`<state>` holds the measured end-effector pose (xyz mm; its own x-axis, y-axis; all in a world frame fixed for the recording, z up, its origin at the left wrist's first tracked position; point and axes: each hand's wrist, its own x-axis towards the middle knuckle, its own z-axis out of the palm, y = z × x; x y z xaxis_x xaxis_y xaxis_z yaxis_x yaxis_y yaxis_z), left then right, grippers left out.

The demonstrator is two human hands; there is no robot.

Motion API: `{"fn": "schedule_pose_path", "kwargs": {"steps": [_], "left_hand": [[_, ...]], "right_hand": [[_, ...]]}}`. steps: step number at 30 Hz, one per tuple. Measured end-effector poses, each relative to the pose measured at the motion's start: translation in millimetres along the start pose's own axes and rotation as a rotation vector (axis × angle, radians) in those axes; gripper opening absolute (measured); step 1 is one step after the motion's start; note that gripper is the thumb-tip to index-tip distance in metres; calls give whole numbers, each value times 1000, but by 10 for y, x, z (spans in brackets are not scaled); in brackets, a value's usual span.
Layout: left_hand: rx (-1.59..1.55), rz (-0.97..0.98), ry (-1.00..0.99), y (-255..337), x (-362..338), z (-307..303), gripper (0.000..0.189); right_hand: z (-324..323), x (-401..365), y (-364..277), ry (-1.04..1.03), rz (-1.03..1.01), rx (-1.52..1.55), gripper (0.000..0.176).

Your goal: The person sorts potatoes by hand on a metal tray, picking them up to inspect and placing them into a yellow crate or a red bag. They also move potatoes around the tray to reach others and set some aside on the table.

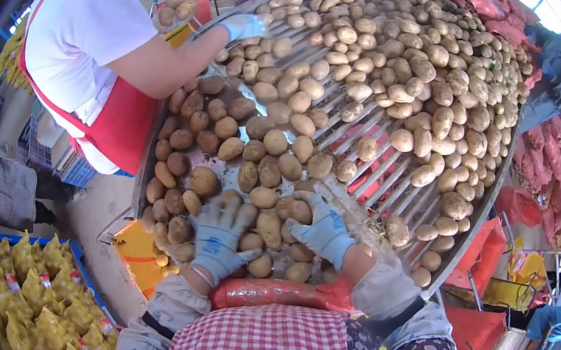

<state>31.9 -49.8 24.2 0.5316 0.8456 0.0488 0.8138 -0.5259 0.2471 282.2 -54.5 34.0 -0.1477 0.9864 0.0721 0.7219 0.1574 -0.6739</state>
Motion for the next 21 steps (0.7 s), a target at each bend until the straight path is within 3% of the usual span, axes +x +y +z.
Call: {"fn": "schedule_pose_path", "kwargs": {"steps": [1,2,4,5,6,7,8,10,12,14,17,19,20,21], "left_hand": [[-12,-148,-17,-136,-20,3,79],[-13,-136,-19,-291,-129,12,79],[209,-141,63,-557,-397,31,75],[212,-140,62,-612,-438,-2,75],[88,-310,-70,-645,-477,-62,72],[-37,-478,-206,-640,-506,-121,70],[-35,-475,-214,-551,-471,-188,70],[-257,-307,-64,-225,-192,-292,67],[-130,55,-40,165,57,-201,68],[-88,89,-24,60,91,253,69],[12,60,-44,-73,-76,366,69],[76,29,-84,-162,-244,181,68],[50,-54,-258,-169,-305,-1,62],[27,-132,-433,-162,-286,-105,56]], "right_hand": [[-59,-23,-19,72,-47,5,55],[-114,-57,36,80,-38,3,55],[-291,-86,308,103,477,702,57],[-406,-70,628,166,469,588,56],[-497,-12,892,231,463,476,56],[-573,92,849,235,471,480,56],[-664,199,718,227,524,416,54],[-604,359,676,224,571,356,53],[-276,484,917,93,330,182,53],[-131,508,1109,86,404,318,55],[-93,440,1277,137,243,339,51],[-188,324,1200,253,437,1077,46],[-283,272,1064,265,429,1075,46],[-379,184,917,188,462,1496,44]]}}
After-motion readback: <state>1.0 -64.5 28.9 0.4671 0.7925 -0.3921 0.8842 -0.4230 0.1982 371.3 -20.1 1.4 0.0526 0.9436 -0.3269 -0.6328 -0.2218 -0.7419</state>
